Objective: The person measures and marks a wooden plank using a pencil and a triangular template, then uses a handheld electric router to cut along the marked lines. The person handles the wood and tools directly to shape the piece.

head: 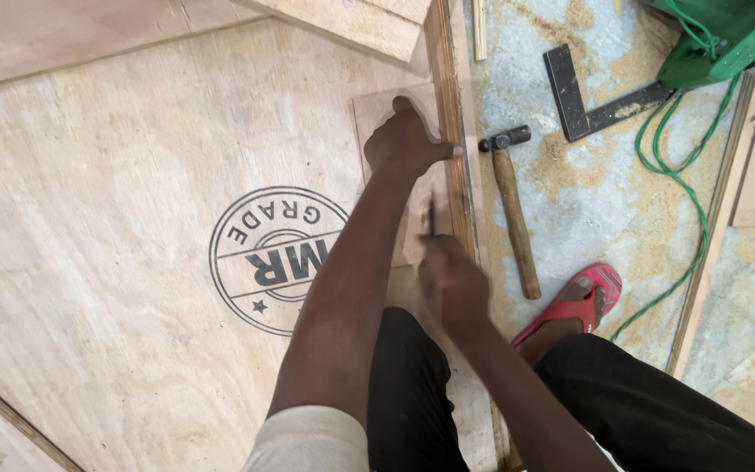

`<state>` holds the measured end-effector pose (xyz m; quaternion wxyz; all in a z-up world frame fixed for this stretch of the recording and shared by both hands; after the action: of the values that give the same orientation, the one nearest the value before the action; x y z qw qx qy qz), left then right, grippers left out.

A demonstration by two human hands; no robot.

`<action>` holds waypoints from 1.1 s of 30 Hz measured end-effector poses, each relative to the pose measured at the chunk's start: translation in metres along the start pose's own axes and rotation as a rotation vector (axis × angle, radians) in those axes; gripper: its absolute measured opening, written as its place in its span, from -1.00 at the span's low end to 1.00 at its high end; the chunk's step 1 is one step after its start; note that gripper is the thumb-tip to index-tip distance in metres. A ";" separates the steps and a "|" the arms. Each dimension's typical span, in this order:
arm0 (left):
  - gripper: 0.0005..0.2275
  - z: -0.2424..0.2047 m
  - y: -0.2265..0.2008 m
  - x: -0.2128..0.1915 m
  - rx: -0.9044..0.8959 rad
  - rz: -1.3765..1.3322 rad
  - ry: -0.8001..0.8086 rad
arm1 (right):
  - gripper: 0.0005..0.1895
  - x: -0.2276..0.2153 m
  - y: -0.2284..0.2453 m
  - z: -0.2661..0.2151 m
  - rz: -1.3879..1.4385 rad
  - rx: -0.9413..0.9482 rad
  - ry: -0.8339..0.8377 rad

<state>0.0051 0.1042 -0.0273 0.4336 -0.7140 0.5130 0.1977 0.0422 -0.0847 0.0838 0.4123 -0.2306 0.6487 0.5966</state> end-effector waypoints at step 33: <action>-0.61 -0.015 -0.063 -0.005 0.212 0.627 -0.078 | -0.67 0.138 -0.042 0.089 0.003 0.011 -0.162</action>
<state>0.0576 0.1009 0.0101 0.4426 -0.4641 0.7086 0.2942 0.0219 0.0203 -0.0477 0.4639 -0.1783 0.6167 0.6105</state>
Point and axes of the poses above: each hand's wrist, its own z-axis towards the middle knuckle, its own x-axis out of the palm, y = z × x, the point moved 9 cm from there along z, towards the middle knuckle, and after that the axes turned 10 degrees about -y, right-handed, at the moved point
